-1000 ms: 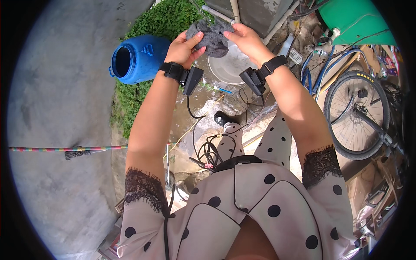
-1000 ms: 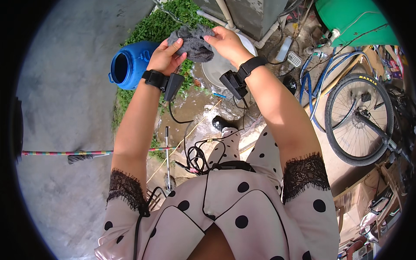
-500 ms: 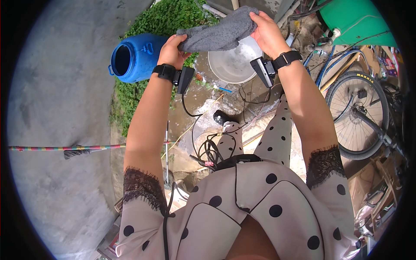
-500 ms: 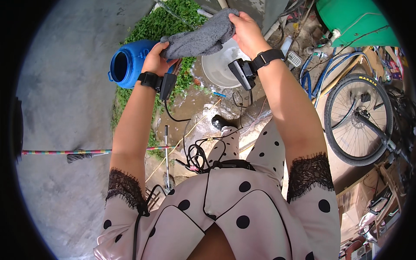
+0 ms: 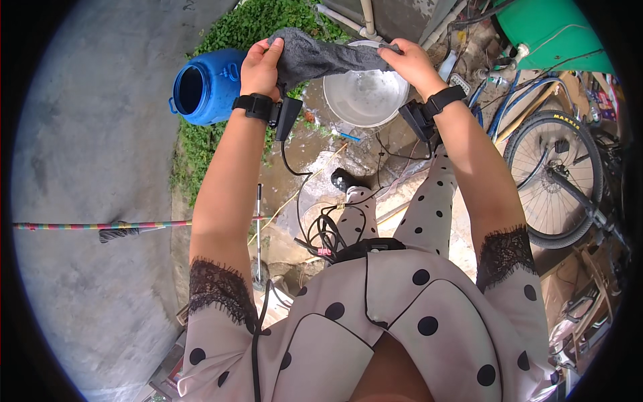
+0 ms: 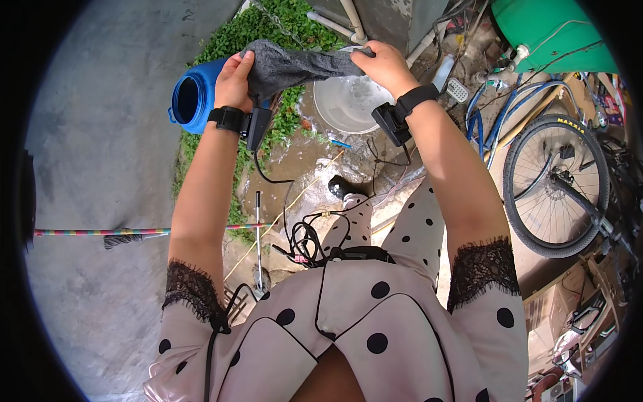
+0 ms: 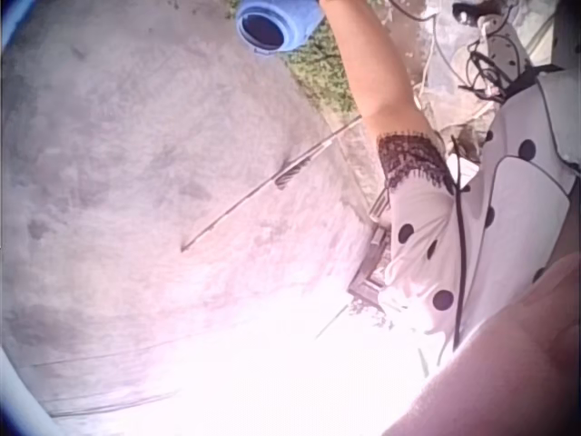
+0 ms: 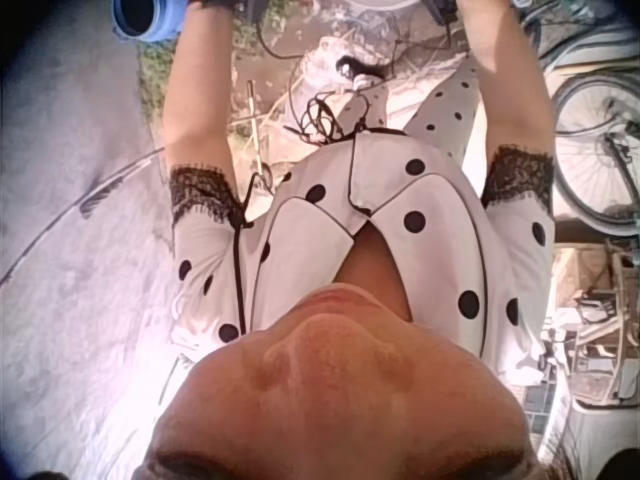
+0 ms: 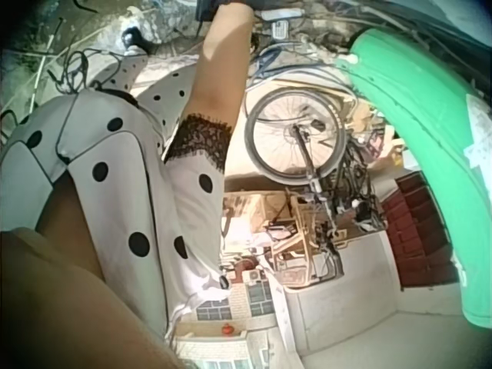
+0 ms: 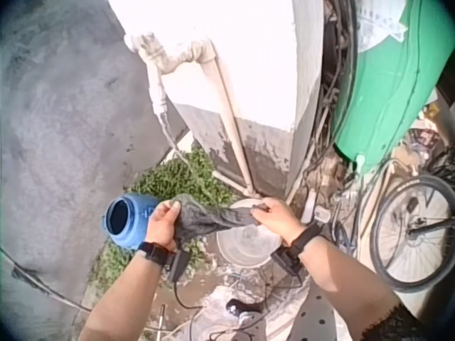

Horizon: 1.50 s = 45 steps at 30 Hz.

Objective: The person washes a rag by hand using soapy water from a bucket, pours out the bucket, and rinses the rag under running water from a faucet.

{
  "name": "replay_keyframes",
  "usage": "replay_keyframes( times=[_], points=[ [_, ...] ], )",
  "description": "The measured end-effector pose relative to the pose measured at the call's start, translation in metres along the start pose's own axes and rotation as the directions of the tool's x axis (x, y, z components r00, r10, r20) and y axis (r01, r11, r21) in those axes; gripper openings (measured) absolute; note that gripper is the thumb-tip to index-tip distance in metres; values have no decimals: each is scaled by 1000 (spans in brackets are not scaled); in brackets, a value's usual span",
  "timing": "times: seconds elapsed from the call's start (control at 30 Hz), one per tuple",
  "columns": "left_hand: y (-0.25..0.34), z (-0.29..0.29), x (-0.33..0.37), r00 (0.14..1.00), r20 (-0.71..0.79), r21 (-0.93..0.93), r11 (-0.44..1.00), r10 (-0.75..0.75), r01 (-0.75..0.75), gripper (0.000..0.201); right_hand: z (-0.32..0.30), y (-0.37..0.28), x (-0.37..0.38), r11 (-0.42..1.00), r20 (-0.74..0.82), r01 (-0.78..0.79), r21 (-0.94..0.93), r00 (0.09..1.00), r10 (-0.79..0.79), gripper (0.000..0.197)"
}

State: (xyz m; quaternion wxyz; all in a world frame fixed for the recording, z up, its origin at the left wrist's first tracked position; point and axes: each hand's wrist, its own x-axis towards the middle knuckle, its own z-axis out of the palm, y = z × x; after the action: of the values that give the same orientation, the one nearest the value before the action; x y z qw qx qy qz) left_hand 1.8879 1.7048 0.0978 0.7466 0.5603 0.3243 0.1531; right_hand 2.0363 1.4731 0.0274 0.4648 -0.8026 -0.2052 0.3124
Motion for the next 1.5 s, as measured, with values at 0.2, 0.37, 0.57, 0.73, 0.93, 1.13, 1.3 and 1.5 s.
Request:
replay_keyframes(
  times=[0.2, 0.37, 0.57, 0.73, 0.93, 1.13, 1.3, 1.5],
  points=[
    [13, 30, -9, 936, 338, 190, 967, 97, -169, 18, 36, -49, -13, 895, -91, 444, -49, 890, -447, 61],
    [15, 44, -12, 920, 279, 365, 855, 277, -368, 16, 34, -64, -4, 961, 127, 276, -27, 954, -270, 26],
    [16, 32, -10, 974, 152, 425, 879, 167, -217, 19, 26, -69, -11, 953, 116, 303, 4, 947, -301, 27],
    [10, 33, -10, 984, 150, 276, 960, -93, 48, 28, 33, -64, -6, 845, 22, 365, 391, 914, -405, 30],
    [20, 29, -14, 874, 374, 49, 947, -312, 317, 40, 19, -83, -18, 809, 161, -39, 587, 985, -69, 29],
    [-2, 11, -26, 886, 393, 230, 959, -246, 164, 33, 16, -78, -3, 611, 69, -75, 788, 997, 32, 30],
    [9, 19, -21, 934, 304, -109, 967, -187, 229, 11, 16, -71, 5, 591, -4, -54, 805, 995, 97, 34],
    [24, 41, -5, 976, 218, 65, 998, 2, -17, 13, 34, -33, 9, 884, -156, 132, 449, 985, -68, 47]
  ],
)
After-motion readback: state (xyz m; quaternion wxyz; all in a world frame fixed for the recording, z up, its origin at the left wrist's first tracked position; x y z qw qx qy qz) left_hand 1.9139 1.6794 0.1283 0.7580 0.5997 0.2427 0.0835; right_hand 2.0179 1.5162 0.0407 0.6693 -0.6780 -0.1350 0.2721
